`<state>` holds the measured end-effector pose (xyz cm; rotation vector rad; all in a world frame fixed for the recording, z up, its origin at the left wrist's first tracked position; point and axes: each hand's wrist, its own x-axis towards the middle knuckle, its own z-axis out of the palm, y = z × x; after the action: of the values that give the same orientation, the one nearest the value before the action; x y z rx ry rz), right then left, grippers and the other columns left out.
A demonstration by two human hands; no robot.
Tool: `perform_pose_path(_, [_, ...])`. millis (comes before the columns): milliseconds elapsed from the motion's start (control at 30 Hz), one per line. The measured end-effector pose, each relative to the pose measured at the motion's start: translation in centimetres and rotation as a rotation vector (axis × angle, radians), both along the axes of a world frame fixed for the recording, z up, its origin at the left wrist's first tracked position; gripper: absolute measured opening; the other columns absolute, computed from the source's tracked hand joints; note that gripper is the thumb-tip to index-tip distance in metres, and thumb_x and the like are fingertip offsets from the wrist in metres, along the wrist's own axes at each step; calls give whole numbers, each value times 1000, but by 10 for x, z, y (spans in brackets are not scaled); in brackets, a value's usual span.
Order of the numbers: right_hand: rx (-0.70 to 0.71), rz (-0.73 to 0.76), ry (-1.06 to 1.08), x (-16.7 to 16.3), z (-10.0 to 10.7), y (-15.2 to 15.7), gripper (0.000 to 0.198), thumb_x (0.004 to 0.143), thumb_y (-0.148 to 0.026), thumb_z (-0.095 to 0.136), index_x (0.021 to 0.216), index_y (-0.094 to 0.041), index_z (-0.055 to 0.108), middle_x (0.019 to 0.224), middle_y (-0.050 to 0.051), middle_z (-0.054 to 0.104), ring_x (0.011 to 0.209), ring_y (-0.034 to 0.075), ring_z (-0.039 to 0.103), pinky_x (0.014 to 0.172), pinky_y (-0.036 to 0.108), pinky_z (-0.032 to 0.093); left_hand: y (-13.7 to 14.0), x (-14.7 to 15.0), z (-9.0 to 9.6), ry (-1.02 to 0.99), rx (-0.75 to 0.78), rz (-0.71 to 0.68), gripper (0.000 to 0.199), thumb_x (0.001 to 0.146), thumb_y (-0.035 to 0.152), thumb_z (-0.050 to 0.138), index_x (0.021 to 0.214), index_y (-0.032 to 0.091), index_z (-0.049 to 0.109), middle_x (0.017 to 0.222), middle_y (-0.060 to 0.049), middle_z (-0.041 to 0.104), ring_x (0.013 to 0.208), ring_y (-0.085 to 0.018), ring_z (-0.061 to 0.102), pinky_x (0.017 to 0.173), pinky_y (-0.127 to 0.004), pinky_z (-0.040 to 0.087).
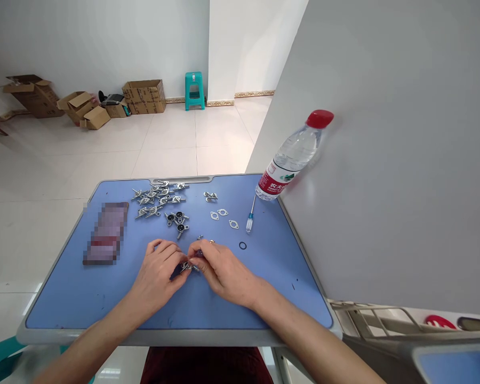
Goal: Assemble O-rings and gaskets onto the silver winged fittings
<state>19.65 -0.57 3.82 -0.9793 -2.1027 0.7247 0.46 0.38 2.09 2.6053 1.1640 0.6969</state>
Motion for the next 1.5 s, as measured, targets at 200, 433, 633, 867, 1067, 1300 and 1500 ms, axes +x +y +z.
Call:
perform_pose_path(200, [219, -16, -28, 0, -9, 3, 29, 103, -27, 38, 132, -24, 42, 88, 3, 71, 78, 16, 67, 71, 29, 53, 1, 0, 0, -2, 11, 5, 8, 86, 13, 58, 81, 19, 57, 80, -1, 66, 83, -20, 58, 86, -43, 40])
perform_pose_path(433, [199, 48, -4, 3, 4, 2, 43, 101, -15, 31, 143, -24, 34, 105, 7, 68, 91, 17, 65, 76, 31, 54, 1, -1, 0, 9, -9, 3, 6, 86, 14, 59, 84, 19, 58, 80, -1, 65, 84, -21, 59, 87, -44, 40])
perform_pose_path(633, [296, -41, -26, 2, 1, 2, 32, 101, -19, 40, 131, -22, 49, 91, 6, 69, 76, 16, 64, 65, 28, 52, 1, -1, 0, 8, 1, 10, 7, 85, 14, 60, 82, 19, 58, 81, -2, 65, 84, -21, 59, 86, -43, 40])
perform_pose_path(867, [295, -22, 27, 3, 2, 3, 36, 101, -17, 40, 134, -25, 50, 95, 6, 69, 82, 16, 65, 71, 28, 54, 1, 0, 1, 16, -3, 9, 5, 86, 15, 58, 84, 19, 59, 81, -2, 65, 84, -21, 59, 87, -43, 40])
perform_pose_path(1067, [248, -4, 0, 3, 2, 2, 43, 101, -17, 32, 143, -21, 39, 108, 11, 65, 92, 18, 64, 71, 30, 56, 1, 0, 0, 9, -6, 9, 6, 86, 15, 59, 83, 20, 58, 81, -2, 66, 85, -21, 60, 87, -43, 40])
perform_pose_path(1300, [329, -49, -12, 3, 2, 3, 37, 100, -17, 42, 136, -22, 47, 98, 8, 69, 81, 17, 65, 69, 29, 54, 1, 0, 0, 8, -3, 10, 7, 85, 13, 60, 82, 19, 58, 81, -1, 66, 84, -21, 60, 88, -44, 40])
perform_pose_path(1500, [287, 18, 88, 2, 3, 2, 42, 98, -10, 42, 137, -26, 46, 99, 6, 70, 88, 15, 65, 74, 27, 54, 0, 0, 2, 10, 2, 10, 6, 84, 13, 61, 84, 19, 59, 81, -2, 64, 84, -21, 59, 85, -43, 40])
